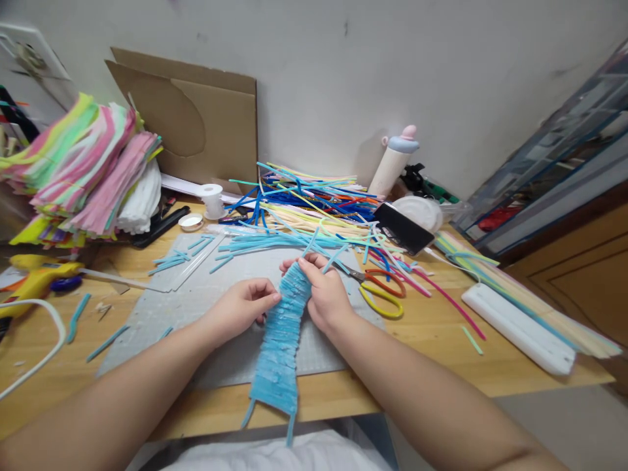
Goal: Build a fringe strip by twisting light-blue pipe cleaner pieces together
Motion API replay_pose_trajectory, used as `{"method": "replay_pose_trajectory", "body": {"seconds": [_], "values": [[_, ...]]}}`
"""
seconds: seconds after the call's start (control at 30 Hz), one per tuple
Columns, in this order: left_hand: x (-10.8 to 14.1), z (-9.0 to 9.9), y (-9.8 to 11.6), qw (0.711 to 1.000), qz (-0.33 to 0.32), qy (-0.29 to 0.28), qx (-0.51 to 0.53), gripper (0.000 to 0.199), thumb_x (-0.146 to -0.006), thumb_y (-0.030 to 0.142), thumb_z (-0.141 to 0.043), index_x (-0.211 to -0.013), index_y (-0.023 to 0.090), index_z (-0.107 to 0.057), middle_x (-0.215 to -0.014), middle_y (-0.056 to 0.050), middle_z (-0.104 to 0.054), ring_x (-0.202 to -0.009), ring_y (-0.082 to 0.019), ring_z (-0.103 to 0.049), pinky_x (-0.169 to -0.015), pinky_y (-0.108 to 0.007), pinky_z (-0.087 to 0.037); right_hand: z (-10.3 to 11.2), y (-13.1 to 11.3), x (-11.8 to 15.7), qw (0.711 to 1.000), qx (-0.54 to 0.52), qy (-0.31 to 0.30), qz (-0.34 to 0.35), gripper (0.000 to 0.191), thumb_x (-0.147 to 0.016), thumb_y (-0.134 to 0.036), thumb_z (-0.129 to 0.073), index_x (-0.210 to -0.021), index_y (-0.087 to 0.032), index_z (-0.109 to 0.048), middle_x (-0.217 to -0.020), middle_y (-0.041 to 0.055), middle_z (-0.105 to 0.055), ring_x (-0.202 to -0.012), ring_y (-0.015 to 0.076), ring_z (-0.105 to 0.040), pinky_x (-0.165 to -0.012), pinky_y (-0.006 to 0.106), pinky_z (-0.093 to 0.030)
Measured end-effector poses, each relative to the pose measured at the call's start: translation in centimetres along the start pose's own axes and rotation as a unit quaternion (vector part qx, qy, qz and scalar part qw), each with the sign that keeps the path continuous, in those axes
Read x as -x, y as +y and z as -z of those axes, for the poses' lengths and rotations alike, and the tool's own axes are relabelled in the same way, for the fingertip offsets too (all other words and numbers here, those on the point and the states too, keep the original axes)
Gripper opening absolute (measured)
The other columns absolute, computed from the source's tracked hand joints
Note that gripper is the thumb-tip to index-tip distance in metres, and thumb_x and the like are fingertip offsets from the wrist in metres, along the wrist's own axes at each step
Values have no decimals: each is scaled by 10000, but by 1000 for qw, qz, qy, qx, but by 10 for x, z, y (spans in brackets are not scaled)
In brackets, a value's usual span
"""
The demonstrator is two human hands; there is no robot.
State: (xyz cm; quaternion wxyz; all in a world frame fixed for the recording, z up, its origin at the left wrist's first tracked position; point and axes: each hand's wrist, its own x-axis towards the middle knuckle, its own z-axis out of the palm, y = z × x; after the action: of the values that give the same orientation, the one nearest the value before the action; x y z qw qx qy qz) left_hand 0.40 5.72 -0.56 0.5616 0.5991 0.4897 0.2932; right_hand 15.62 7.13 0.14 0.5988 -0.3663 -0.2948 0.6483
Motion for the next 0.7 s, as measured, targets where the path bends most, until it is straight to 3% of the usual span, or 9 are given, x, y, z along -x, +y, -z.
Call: {"method": "replay_pose_trajectory", "body": {"seconds": [0.13, 0.27, 0.47, 0.7], "values": [[0, -1, 2, 1000, -12, 6, -20, 286, -745, 441, -584, -690, 165, -534, -589, 33, -506, -501, -93, -478, -459, -202, -362, 0, -1, 1, 1000, -7, -14, -19, 171, -685, -244, -736, -774, -189, -601, -766, 23, -718, -783, 208, -672, -744, 372, -530], [-2, -2, 2, 998, -45, 25, 26, 285, -774, 445, -552, -750, 161, -560, -667, 18, -552, -560, -98, -501, -507, -207, -394, -2, -1, 4, 998, 5, -37, -42, 165, -682, -248, -736, -777, -170, -626, -829, 48, -721, -817, 215, -666, -737, 362, -528], [-1, -1, 3, 1000, -26, 15, 5, 287, -748, 439, -588, -675, 163, -558, -582, 29, -521, -536, -106, -491, -505, -214, -384, -4, -2, 5, 999, -6, -19, -47, 196, -647, -246, -756, -786, -181, -634, -843, 38, -723, -861, 217, -661, -754, 349, -515], [-5, -3, 6, 994, -75, 21, 75, 314, -753, 466, -596, -711, 156, -563, -679, 5, -570, -598, -105, -505, -555, -210, -394, -5, -1, 9, 997, -4, -46, -66, 183, -645, -236, -759, -767, -182, -633, -866, 32, -725, -779, 195, -668, -716, 339, -522]]}}
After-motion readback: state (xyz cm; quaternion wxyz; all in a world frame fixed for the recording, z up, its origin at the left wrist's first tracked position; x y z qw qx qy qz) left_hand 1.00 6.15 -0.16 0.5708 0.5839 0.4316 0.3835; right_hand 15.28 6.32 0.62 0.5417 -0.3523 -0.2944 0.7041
